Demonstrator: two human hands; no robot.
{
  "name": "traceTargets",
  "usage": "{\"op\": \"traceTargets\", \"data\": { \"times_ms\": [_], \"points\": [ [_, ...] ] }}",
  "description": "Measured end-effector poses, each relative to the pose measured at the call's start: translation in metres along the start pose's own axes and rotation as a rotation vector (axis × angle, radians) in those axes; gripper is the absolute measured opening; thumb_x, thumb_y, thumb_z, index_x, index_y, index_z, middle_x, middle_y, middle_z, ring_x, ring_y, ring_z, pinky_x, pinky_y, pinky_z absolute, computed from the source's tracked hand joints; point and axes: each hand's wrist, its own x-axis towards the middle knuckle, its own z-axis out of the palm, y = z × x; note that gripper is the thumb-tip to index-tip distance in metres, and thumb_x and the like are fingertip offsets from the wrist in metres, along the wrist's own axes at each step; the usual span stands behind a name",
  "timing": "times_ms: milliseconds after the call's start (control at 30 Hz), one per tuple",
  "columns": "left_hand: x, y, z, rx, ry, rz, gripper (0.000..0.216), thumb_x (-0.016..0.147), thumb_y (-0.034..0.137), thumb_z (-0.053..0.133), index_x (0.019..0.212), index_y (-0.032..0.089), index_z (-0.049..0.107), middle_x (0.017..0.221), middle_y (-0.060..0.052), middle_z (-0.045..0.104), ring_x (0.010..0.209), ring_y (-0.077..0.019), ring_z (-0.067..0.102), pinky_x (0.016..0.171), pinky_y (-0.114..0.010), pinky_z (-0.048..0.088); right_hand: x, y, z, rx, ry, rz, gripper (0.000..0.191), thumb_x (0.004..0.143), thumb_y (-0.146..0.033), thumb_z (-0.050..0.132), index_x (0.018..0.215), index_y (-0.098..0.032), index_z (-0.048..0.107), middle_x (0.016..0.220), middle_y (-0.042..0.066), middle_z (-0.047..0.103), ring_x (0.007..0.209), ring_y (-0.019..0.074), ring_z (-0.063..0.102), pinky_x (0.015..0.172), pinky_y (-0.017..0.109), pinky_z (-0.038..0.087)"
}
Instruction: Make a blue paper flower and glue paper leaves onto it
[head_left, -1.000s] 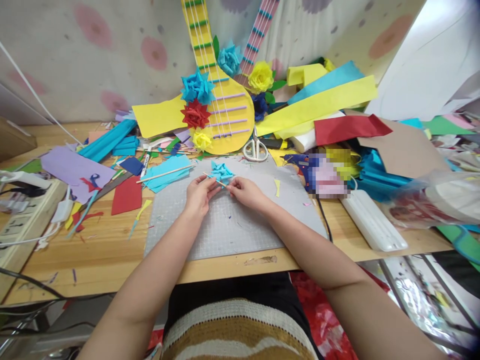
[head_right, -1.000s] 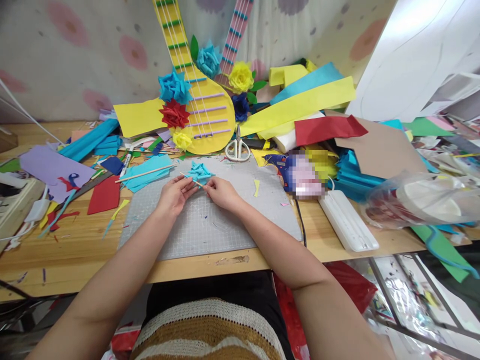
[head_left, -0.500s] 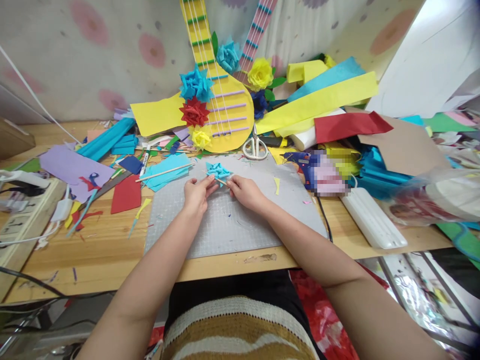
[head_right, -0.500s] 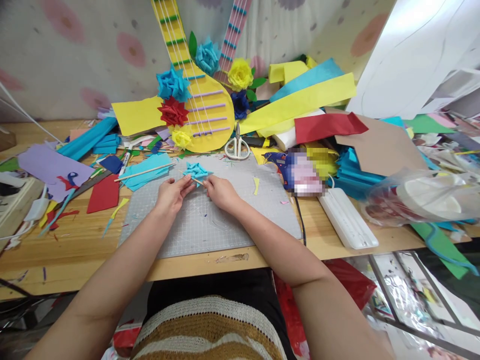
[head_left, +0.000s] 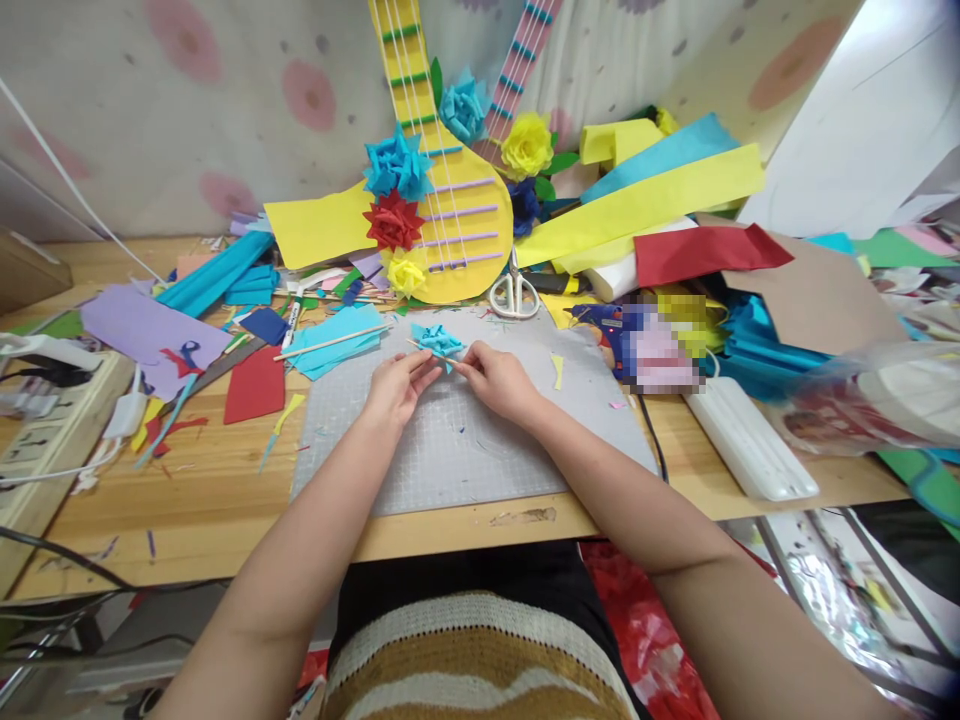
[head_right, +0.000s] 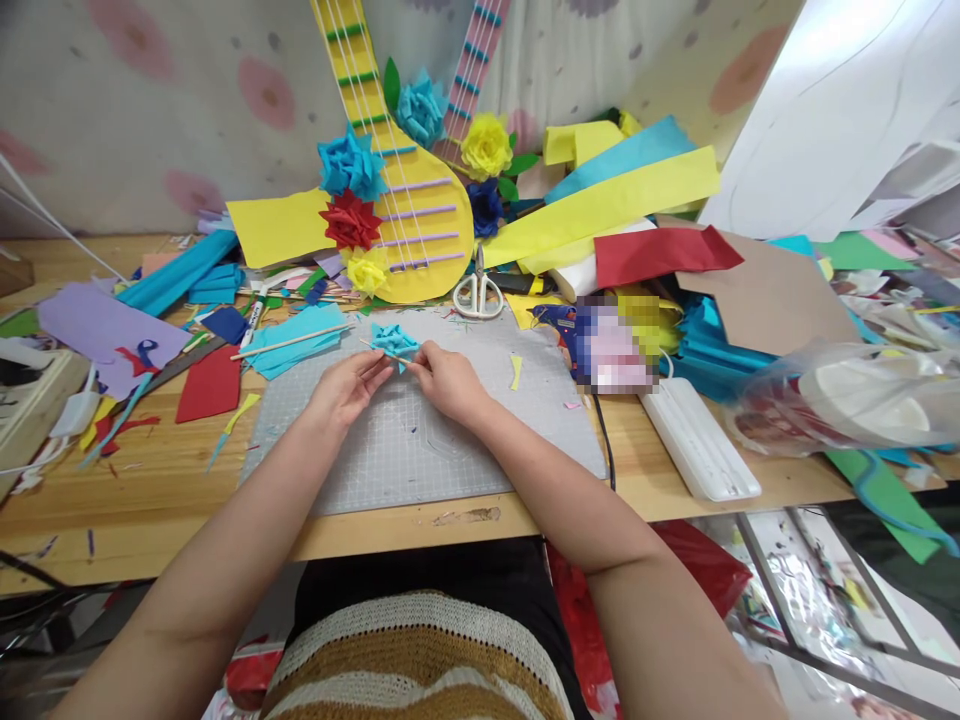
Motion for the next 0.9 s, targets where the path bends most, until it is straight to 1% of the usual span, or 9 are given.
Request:
{"op": "traceTargets", "data": {
  "times_ms": [167, 300, 400, 500, 667, 800, 900],
  "points": [
    [0.0011, -0.0017, 0.0006, -0.007, 0.026, 0.015, 0.019, 0.065, -0.002, 0.058, 0.069, 0.013, 0.048, 0.056, 0.000, 0.059, 0.055, -0.0105, 0.061, 0.061, -0.024, 0.054, -0.0004, -0.0019, -0.0012, -0.034, -0.028, 0.008, 0.017, 0.085, -0.033, 0.046, 0.080, -0.019, 0.054, 0.075, 0.003, 0.063, 0.067, 0.0148, 0.056, 0.061, 0.024, 0.033],
    [0.0001, -0.0027, 0.0022, 0.005, 0.070, 0.049, 0.030, 0.064, -0.004, 0.059, 0.072, 0.017, 0.039, 0.057, 0.002, 0.059, 0.055, -0.0113, 0.062, 0.062, -0.026, 0.055, -0.0002, -0.0021, -0.0012, -0.085, -0.047, 0.017, 0.020, 0.087, -0.035, 0.043, 0.082, -0.019, 0.055, 0.076, 0.004, 0.064, 0.068, 0.0156, 0.056, 0.061, 0.024, 0.032],
    [-0.0004, -0.0034, 0.0031, 0.002, 0.108, 0.090, 0.039, 0.064, -0.005, 0.060, 0.074, 0.019, 0.031, 0.058, 0.003, 0.059, 0.054, -0.0117, 0.062, 0.059, -0.025, 0.054, 0.0003, -0.0032, -0.0010, -0.128, -0.070, 0.026, 0.022, 0.089, -0.034, 0.041, 0.083, -0.019, 0.055, 0.077, 0.006, 0.065, 0.069, 0.0165, 0.057, 0.061, 0.025, 0.032],
    [-0.0001, -0.0044, 0.0036, -0.011, 0.125, 0.098, 0.043, 0.064, -0.006, 0.060, 0.074, 0.021, 0.028, 0.058, 0.003, 0.060, 0.053, -0.0121, 0.062, 0.058, -0.024, 0.053, 0.0006, -0.0042, -0.0009, -0.155, -0.082, 0.030, 0.022, 0.089, -0.034, 0.041, 0.084, -0.018, 0.055, 0.079, 0.007, 0.065, 0.070, 0.0171, 0.058, 0.061, 0.025, 0.031],
    [0.0001, -0.0070, 0.0038, -0.034, 0.126, 0.109, 0.043, 0.063, -0.005, 0.062, 0.078, 0.021, 0.030, 0.061, 0.003, 0.061, 0.055, -0.0116, 0.063, 0.062, -0.025, 0.054, 0.0011, -0.0023, 0.0004, -0.170, -0.071, 0.026, 0.023, 0.089, -0.035, 0.040, 0.085, -0.018, 0.056, 0.081, 0.007, 0.066, 0.071, 0.0180, 0.058, 0.061, 0.026, 0.031],
    [-0.0016, -0.0064, 0.0039, -0.009, 0.057, 0.101, 0.035, 0.065, -0.004, 0.061, 0.075, 0.018, 0.035, 0.059, 0.002, 0.060, 0.058, -0.0125, 0.063, 0.065, -0.028, 0.054, 0.0016, -0.0006, 0.0010, -0.185, -0.071, 0.036, 0.023, 0.090, -0.035, 0.039, 0.086, -0.019, 0.055, 0.082, 0.007, 0.066, 0.071, 0.0174, 0.059, 0.061, 0.025, 0.031],
    [-0.0022, -0.0038, 0.0034, 0.007, 0.029, 0.062, 0.029, 0.066, -0.005, 0.057, 0.071, 0.017, 0.038, 0.056, 0.000, 0.059, 0.058, -0.0131, 0.063, 0.065, -0.028, 0.055, 0.0010, -0.0008, 0.0017, -0.186, -0.066, 0.033, 0.023, 0.090, -0.035, 0.039, 0.086, -0.018, 0.055, 0.082, 0.008, 0.066, 0.072, 0.0178, 0.059, 0.061, 0.025, 0.031]
  ]
}}
